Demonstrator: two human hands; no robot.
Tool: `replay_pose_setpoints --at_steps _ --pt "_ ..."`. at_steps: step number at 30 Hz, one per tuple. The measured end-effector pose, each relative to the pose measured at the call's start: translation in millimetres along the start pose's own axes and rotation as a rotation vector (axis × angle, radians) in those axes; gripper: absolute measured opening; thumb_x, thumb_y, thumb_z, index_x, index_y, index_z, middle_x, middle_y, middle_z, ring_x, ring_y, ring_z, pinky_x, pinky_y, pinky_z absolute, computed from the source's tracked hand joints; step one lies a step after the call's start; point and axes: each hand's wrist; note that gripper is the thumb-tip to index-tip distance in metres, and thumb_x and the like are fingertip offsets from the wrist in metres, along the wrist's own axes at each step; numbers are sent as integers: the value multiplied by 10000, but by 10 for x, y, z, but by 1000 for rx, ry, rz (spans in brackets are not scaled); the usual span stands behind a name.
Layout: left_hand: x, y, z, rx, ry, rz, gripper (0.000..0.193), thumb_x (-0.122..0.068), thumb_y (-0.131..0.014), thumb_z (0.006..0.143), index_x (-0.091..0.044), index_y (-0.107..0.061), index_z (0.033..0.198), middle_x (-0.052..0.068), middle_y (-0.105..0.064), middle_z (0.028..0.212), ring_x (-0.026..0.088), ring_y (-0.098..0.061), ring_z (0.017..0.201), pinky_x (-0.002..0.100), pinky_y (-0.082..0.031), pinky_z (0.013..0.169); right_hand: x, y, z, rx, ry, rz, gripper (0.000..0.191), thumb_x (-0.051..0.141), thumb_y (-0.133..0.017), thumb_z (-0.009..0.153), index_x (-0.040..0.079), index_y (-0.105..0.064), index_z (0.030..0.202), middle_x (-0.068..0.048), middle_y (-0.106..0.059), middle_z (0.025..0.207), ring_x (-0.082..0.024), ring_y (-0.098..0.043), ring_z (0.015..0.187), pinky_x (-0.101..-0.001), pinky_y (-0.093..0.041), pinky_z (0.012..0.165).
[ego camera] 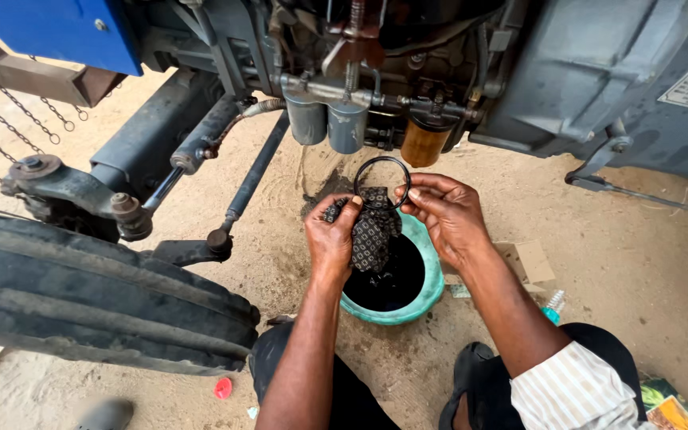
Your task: The person sits on the ground beneath a tractor and uses a spanner to loosen the fuel filter assembly, draining fuel into a green basin. They then handle the filter bowl and an O-ring, wipe parts with a cloth, and reposition the filter while working by hand.
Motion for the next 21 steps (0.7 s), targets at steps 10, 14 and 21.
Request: replay_pose_setpoints --at_steps 10,14,21 --pt "-60 -39 -55 -14 -183 215 99 -106 -765 900 -13 -778 933 5 -696 767 73 -604 689 234 -505 624 -82 -43 -62 -53 89 -185 171 -75 -710 897 -44 -728 1064 -163 -767 971 -209 -758 880 -314 -654 726" --pt "-91 -58 -69 -9 -163 188 104 -111 -758 895 -18 -775 937 2 -706 775 74 -623 691 234 -521 622 -106 -25 -58 -51 83 -130 164 -43 -694 912 -54 -731 1072 -164 -770 970 -218 -764 875 -312 -654 717" --pt "-49 -93 -59 6 -170 233 110 -108 -763 892 -14 -783 946 5 -702 757 72 -615 671 237 -506 602 -102 50 -54 -51 20 -90 172 16 -679 957 -62 -721 1104 -190 -759 947 -232 -749 817 -315 -653 702"
Point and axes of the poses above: each hand's wrist, its own z-axis towards the middle knuckle, its own y-axis out of the back of the hand, x = y × z
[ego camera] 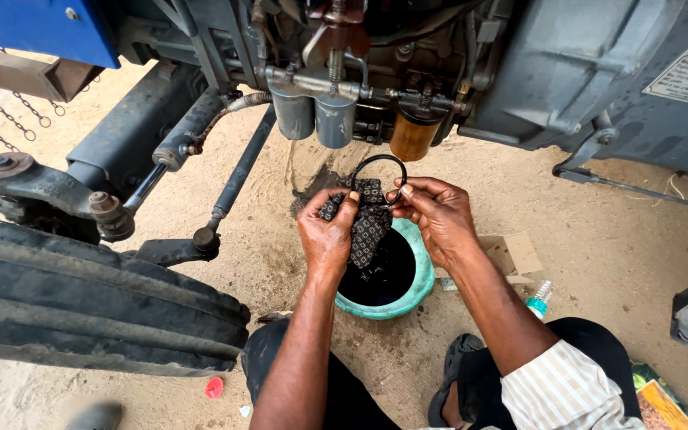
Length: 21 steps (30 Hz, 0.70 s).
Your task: The person sits on the ground beneath a tractor and uses a spanner to loosen the fuel filter assembly, draining fuel into a green basin. They then handle the filter bowl and an O-ring, wipe parts with a cloth, and reposition the filter while working by hand.
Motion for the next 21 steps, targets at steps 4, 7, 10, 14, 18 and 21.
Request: replay_pose_setpoints --at_steps 4,7,10,14,18,21 --pt "43 -3 7 13 0 -14 111 -105 -765 895 -9 -786 947 8 -695 751 72 -605 665 236 -492 599 42 19 5 2 -44 28 142 12 -675 970 -63 -719 1083 -194 -753 941 -238 -746 815 -315 -653 705" --pt "66 9 12 14 3 2 113 -109 -770 896 -11 -787 949 5 -692 752 69 -601 667 232 -493 606 68 17 2 25 -69 62 139 -35 -673 933 -63 -713 1064 -190 -755 953 -239 -761 859 -320 -663 738" --pt "81 18 15 12 50 -11 119 -118 -770 883 -21 -787 949 8 -704 749 76 -613 652 236 -502 590 70 24 2 43 -72 75 153 -71 -668 908 -62 -709 1055 -184 -759 961 -239 -770 887 -328 -669 760" --pt "103 13 25 9 70 0 123 -125 -773 879 -28 -791 952 16 -714 754 86 -620 657 246 -507 602 23 68 27 46 -62 54 172 -99 -677 888 -46 -705 1050 -175 -759 951 -228 -765 878 -324 -664 751" --pt "122 -4 28 19 19 54 124 -131 -782 884 -30 -793 954 13 -723 772 87 -628 694 253 -518 647 -51 125 65 46 -22 16 167 -100 -707 888 -28 -693 1038 -159 -748 927 -205 -751 835 -308 -643 704" --pt "129 -14 22 32 12 65 121 -127 -783 889 -24 -791 951 20 -716 773 90 -618 704 258 -508 654 -86 151 78 43 4 -7 155 -94 -724 899 -24 -683 1031 -151 -738 913 -194 -737 804 -303 -628 691"
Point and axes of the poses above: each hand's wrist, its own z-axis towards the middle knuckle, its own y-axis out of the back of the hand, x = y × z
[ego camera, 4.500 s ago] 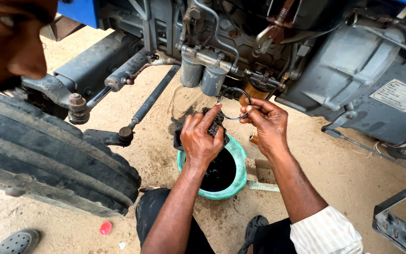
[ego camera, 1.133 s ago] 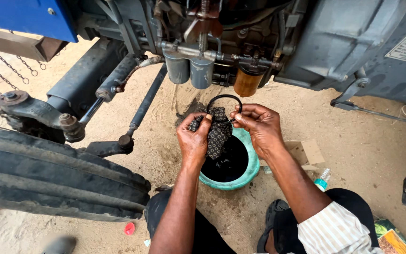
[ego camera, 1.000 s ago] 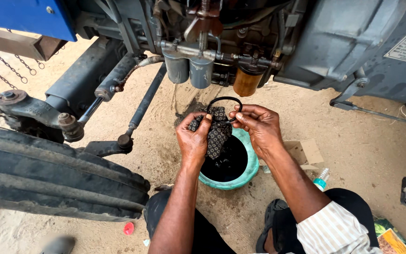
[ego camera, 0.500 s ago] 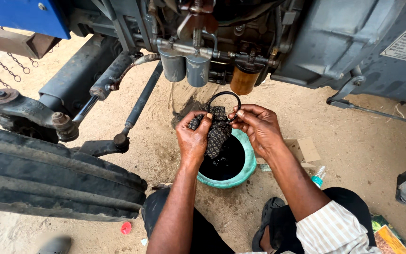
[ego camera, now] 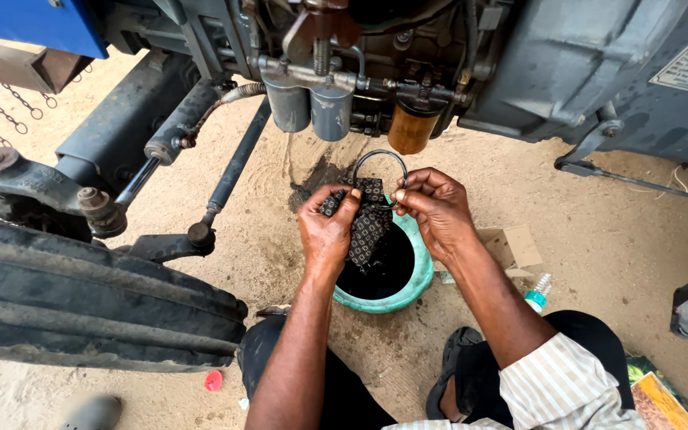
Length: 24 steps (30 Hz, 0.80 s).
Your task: The person sits on the ground beneath a tractor and uses a spanner to loosen the fuel filter assembly, draining fuel into a green basin. They then handle the filter bowl and an O-ring, wipe parts with a cloth, and reposition the filter while working by hand.
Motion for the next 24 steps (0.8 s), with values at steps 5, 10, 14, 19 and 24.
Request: replay_pose_setpoints --at_steps 5,10,14,19,24 --pt "3 4 2 -20 98 -73 133 -130 -780 865 -30 -784 952 19 -727 760 95 -629 664 257 -510 600 21 0 -19 5 -25 32 152 -55 -705 906 -42 -697 1057 -184 -764 931 -211 -742 793 -308 -624 698" --pt "10 10 8 -12 31 -13 124 -122 -781 885 -22 -792 958 18 -722 768 87 -623 687 244 -507 630 75 -31 -56 16 -36 60 186 -27 -686 924 -59 -706 1107 -201 -761 945 -226 -752 809 -311 -632 711" --pt "14 -5 6 -13 68 -36 123 -121 -784 877 -25 -790 954 16 -713 755 91 -610 670 252 -498 614 87 -30 -63 25 -35 83 156 -18 -674 941 -68 -702 1087 -204 -762 941 -230 -755 797 -313 -638 709" --pt "22 -17 6 -21 76 63 130 -126 -787 861 -28 -797 947 11 -709 744 94 -601 667 256 -492 623 34 31 -39 -18 -48 42 119 -36 -675 929 -56 -705 1043 -186 -760 908 -213 -743 761 -315 -624 668" --pt "42 -16 -2 32 82 34 122 -116 -781 860 -16 -787 928 1 -712 766 87 -597 697 251 -506 647 -52 91 -18 -12 8 10 74 -43 -702 946 -48 -693 1020 -167 -745 890 -187 -716 742 -299 -584 645"
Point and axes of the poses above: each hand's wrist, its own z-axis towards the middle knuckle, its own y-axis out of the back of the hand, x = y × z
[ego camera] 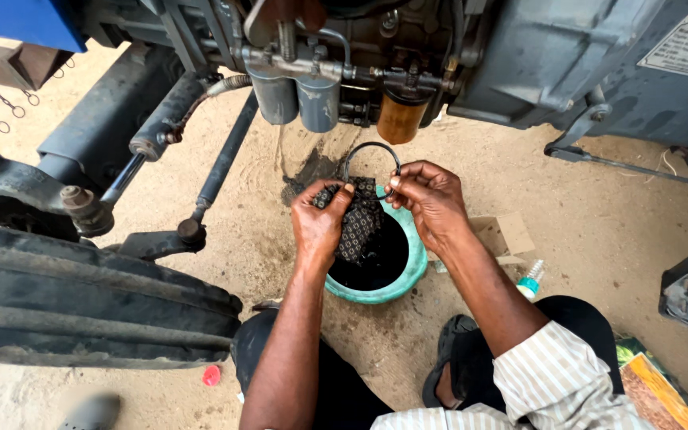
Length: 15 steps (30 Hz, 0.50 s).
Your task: The person sits on the ground beneath a tractor and uses a spanner to loosen the fuel filter assembly, draining fuel into a green basin. They then handle the filter bowl and an O-ring, wipe parts with a cloth, and reposition the filter while working by hand.
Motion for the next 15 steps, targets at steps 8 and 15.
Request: replay_pose_setpoints --at_steps 8,15 --pt "-26 -12 7 8 41 -14 128 -119 -791 864 -16 -785 940 9 -711 752 81 -593 668 242 -497 614 34 -15 6 -10 -33 15 152 -8 -710 922 -42 -727 1068 -160 -760 899 -191 -712 736 -299 -588 643" --pt "-55 -23 -10 35 144 -76 133 -107 -791 859 -12 -786 952 54 -730 745 104 -624 591 259 -500 515 122 -42 -61 34 -44 116 130 31 -704 942 -41 -732 1045 -149 -759 936 -192 -738 824 -302 -601 686"
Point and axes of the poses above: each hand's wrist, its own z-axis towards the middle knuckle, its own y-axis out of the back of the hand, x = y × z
